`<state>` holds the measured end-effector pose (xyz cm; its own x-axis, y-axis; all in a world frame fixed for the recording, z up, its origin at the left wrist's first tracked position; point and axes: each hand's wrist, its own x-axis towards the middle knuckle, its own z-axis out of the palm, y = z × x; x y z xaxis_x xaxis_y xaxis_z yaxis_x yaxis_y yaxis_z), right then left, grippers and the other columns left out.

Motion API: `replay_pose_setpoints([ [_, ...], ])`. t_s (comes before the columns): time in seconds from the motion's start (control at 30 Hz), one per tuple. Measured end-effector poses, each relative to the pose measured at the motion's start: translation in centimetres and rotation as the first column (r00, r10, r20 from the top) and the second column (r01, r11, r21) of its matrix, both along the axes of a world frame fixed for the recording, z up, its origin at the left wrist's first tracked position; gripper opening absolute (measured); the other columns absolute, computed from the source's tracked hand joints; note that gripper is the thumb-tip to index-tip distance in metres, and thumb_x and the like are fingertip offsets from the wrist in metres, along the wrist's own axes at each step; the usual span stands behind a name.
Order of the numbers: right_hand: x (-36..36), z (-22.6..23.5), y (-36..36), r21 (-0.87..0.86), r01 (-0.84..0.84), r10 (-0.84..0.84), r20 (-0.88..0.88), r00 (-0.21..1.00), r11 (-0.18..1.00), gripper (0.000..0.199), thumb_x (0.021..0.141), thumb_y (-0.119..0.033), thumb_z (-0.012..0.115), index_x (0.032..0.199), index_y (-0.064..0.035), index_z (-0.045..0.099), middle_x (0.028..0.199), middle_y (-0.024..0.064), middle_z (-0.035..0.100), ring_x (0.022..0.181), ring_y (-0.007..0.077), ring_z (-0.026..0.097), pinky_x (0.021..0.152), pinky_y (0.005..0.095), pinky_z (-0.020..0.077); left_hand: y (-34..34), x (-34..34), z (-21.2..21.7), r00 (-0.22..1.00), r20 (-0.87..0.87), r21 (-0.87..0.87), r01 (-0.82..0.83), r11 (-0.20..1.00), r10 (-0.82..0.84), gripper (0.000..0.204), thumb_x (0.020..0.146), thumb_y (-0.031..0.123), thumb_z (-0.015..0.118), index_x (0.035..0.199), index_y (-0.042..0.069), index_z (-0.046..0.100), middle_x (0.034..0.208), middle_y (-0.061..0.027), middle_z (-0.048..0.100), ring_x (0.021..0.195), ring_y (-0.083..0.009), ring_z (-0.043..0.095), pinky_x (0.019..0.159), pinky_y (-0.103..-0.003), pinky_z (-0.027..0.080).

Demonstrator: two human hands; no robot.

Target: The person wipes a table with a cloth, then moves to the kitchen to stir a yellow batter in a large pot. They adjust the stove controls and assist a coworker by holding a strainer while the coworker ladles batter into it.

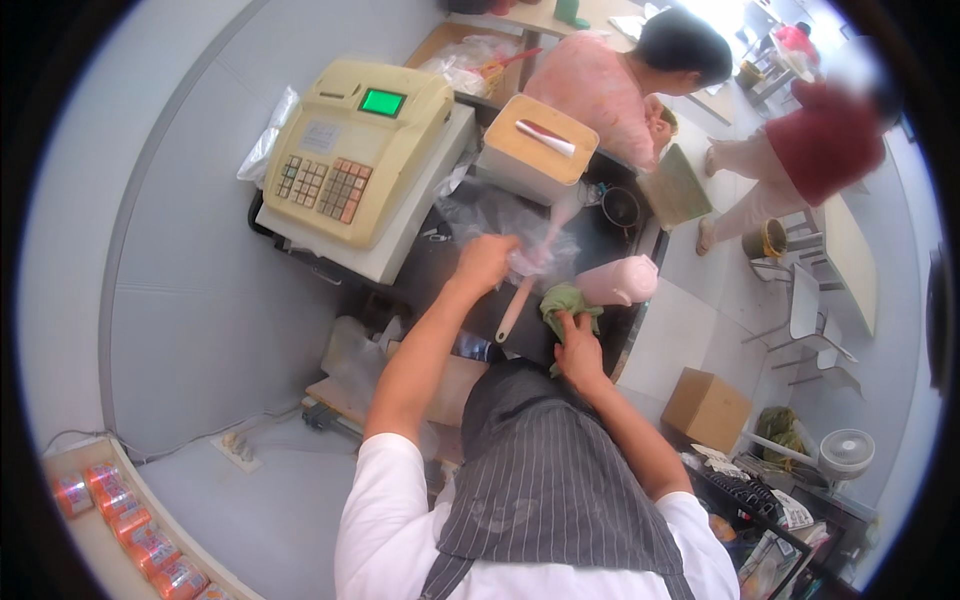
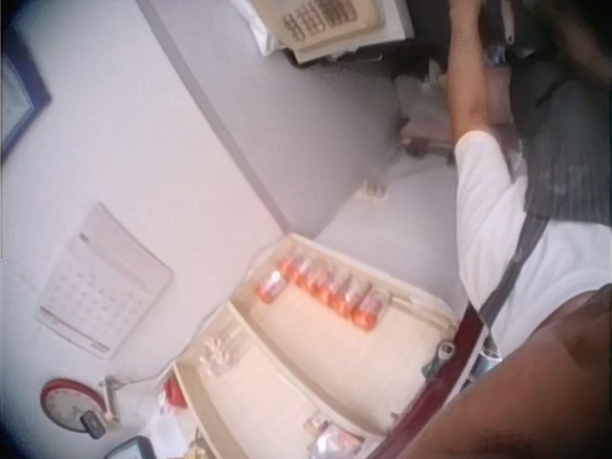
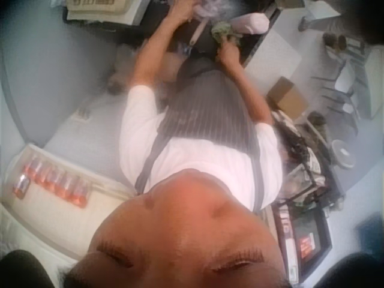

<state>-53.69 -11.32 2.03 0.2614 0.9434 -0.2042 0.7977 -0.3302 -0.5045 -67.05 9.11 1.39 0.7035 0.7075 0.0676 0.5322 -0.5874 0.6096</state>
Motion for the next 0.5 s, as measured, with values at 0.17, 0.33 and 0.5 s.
replay_pose_setpoints([
  [0.17,0.5,-1.3,0.8,0.068,0.031,-0.031,-0.008,0.999,0.997,0.038,0.064,-0.002,0.058,0.100,-0.0080,0.045,0.092,0.0189,0.049,0.075,0.0387,0.055,0.064,0.0461,0.0446,2.5,0.0,3.1,0.879,0.236,0.138,-0.452,0.881,0.414,0.014,0.070,0.005,0.049,0.083,0.004,0.055,0.075,-0.0194,0.059,0.073,-0.0377,0.056,0.065,-0.045,0.043],
  [0.33,-0.8,-2.0,3.4,0.347,0.217,-0.136,-0.243,0.960,0.913,0.027,0.066,-0.003,0.054,0.091,-0.0030,0.046,0.088,0.0187,0.052,0.079,0.0385,0.053,0.069,0.0435,0.0425,3.3,-0.7,1.9,0.852,0.100,0.206,-0.524,0.827,0.515,0.013,0.072,0.008,0.048,0.081,0.000,0.053,0.078,-0.0210,0.057,0.072,-0.0405,0.054,0.065,-0.048,0.042],
  [0.5,-1.9,2.8,8.4,0.385,0.508,-0.314,-0.464,0.829,0.771,0.021,0.069,-0.003,0.052,0.088,0.0008,0.045,0.086,0.0208,0.051,0.080,0.0369,0.051,0.072,0.0402,0.0406,2.3,-2.6,-0.1,0.746,0.355,0.206,-0.650,0.732,0.563,0.022,0.067,0.002,0.051,0.088,-0.001,0.056,0.074,-0.0203,0.058,0.069,-0.0382,0.055,0.064,-0.042,0.044],
])
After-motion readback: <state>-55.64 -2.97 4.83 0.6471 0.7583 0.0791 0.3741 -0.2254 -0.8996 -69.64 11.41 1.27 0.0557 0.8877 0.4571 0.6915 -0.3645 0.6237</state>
